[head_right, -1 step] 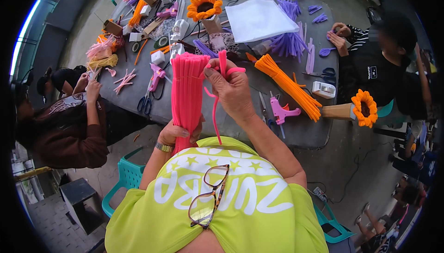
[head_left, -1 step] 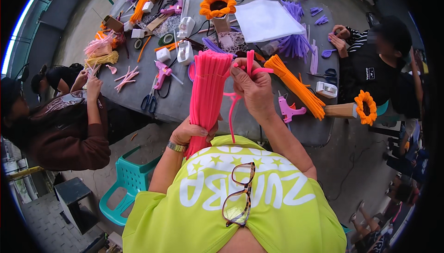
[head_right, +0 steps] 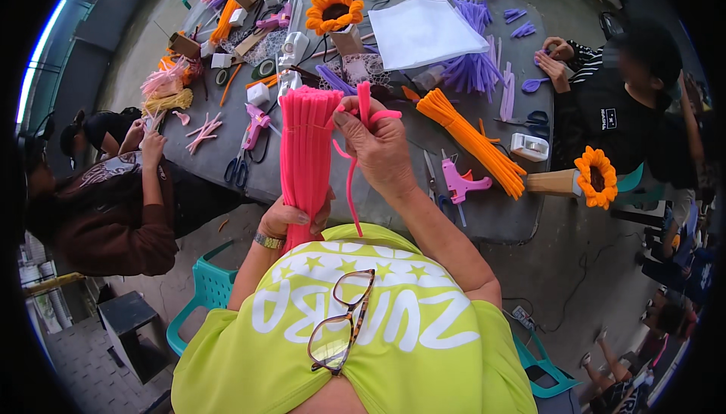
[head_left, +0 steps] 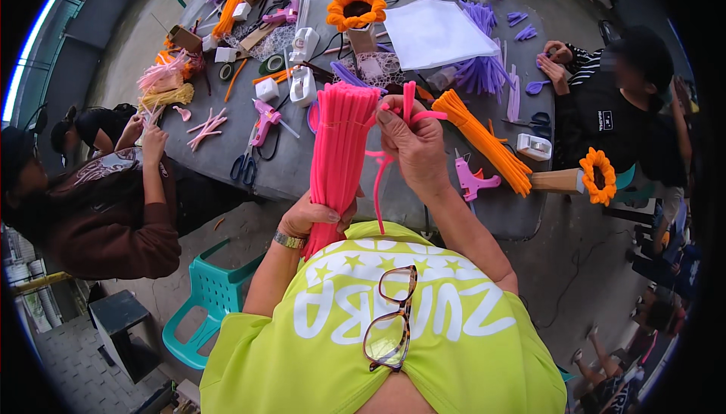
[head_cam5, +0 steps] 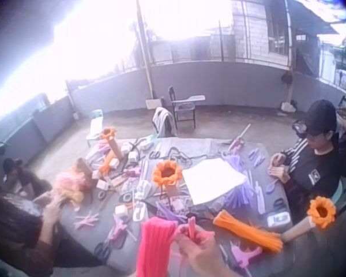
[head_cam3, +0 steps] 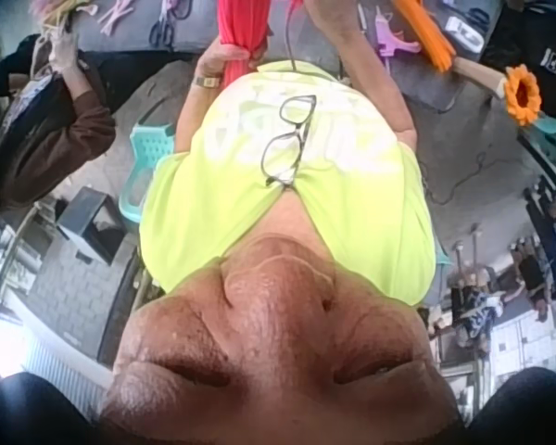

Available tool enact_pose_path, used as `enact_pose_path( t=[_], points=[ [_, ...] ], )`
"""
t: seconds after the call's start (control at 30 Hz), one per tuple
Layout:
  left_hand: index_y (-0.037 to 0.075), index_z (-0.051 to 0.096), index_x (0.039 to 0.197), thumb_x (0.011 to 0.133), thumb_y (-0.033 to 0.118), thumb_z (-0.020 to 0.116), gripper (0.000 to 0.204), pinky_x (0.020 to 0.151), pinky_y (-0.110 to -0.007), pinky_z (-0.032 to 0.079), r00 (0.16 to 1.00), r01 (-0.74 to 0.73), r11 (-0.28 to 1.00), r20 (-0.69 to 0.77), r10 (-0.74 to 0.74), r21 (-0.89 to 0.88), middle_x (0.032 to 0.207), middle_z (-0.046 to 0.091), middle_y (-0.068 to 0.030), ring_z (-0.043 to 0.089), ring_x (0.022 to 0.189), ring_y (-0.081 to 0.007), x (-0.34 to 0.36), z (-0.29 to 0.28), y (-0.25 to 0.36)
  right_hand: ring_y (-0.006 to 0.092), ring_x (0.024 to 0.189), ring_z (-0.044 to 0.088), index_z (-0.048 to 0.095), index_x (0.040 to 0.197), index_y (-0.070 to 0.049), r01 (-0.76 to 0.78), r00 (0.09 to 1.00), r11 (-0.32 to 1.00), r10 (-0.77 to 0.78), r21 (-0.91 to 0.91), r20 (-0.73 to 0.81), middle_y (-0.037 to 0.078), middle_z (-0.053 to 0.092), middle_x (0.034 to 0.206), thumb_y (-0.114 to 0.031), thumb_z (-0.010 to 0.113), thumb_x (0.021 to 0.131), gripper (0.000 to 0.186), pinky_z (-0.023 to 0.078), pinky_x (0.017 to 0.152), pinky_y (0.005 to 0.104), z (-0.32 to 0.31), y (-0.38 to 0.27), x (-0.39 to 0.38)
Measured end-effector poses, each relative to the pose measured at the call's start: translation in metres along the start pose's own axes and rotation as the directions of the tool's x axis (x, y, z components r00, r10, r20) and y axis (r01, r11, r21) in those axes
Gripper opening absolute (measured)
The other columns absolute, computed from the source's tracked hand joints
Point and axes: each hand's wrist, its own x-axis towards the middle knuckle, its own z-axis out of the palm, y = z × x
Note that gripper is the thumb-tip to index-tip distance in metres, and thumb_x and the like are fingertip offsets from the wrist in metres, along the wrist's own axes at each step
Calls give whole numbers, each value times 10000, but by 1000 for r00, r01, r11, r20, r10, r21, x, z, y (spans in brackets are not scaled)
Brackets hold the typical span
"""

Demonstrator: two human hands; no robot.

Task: The person picks up a bundle of pink pipe cleaners, selects a single piece, and uses scissors to cut it. They then bend the pink pipe cleaner into a loop and continue cutting and shaping pipe cleaner segments on a craft table.

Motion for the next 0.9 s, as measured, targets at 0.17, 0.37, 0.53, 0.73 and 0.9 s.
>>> enact_pose_path(
  t=[0.17,0.37,0.53,0.73,0.9],
  points=[
    [-51,499,1213,629,203,751,685,560,-287,446,1000,6,999,-6,-7,-45,745,575,-108,559,591,-179,0,1,-4,10,561,408,582,1059,-60,54,999,999,-54,-5,-2,1,625,814,-150,566,1002,107,321,491,180,7,0,0],
    [-46,506,1216,620,205,760,695,564,-290,448,999,31,1000,-9,-31,-3,746,576,-107,558,591,-180,-1,1,-3,26,579,454,586,1110,-48,69,998,998,-69,-1,-5,14,639,801,-178,565,1003,170,352,501,181,7,9,1],
    [-39,528,1213,642,173,761,653,568,-283,456,997,4,993,-71,4,120,747,589,-98,564,602,-167,-3,6,5,21,541,449,601,1102,-43,4,997,999,-7,-37,-76,13,644,765,-202,603,985,197,345,469,181,7,8,1],
    [-9,553,1202,687,119,767,572,636,-263,455,996,15,982,-85,1,190,806,606,-39,555,672,-115,-5,4,8,14,538,450,618,1050,-50,-6,993,999,0,-51,-117,11,647,758,-201,633,969,172,332,463,180,11,6,-2],
    [17,595,1162,712,76,754,480,686,-266,473,980,41,949,-199,23,311,856,620,-7,574,738,-106,-5,12,11,8,590,471,633,993,-49,28,990,995,-41,-96,-133,-6,642,774,-193,648,961,148,346,501,178,11,9,-5]
  ],
)
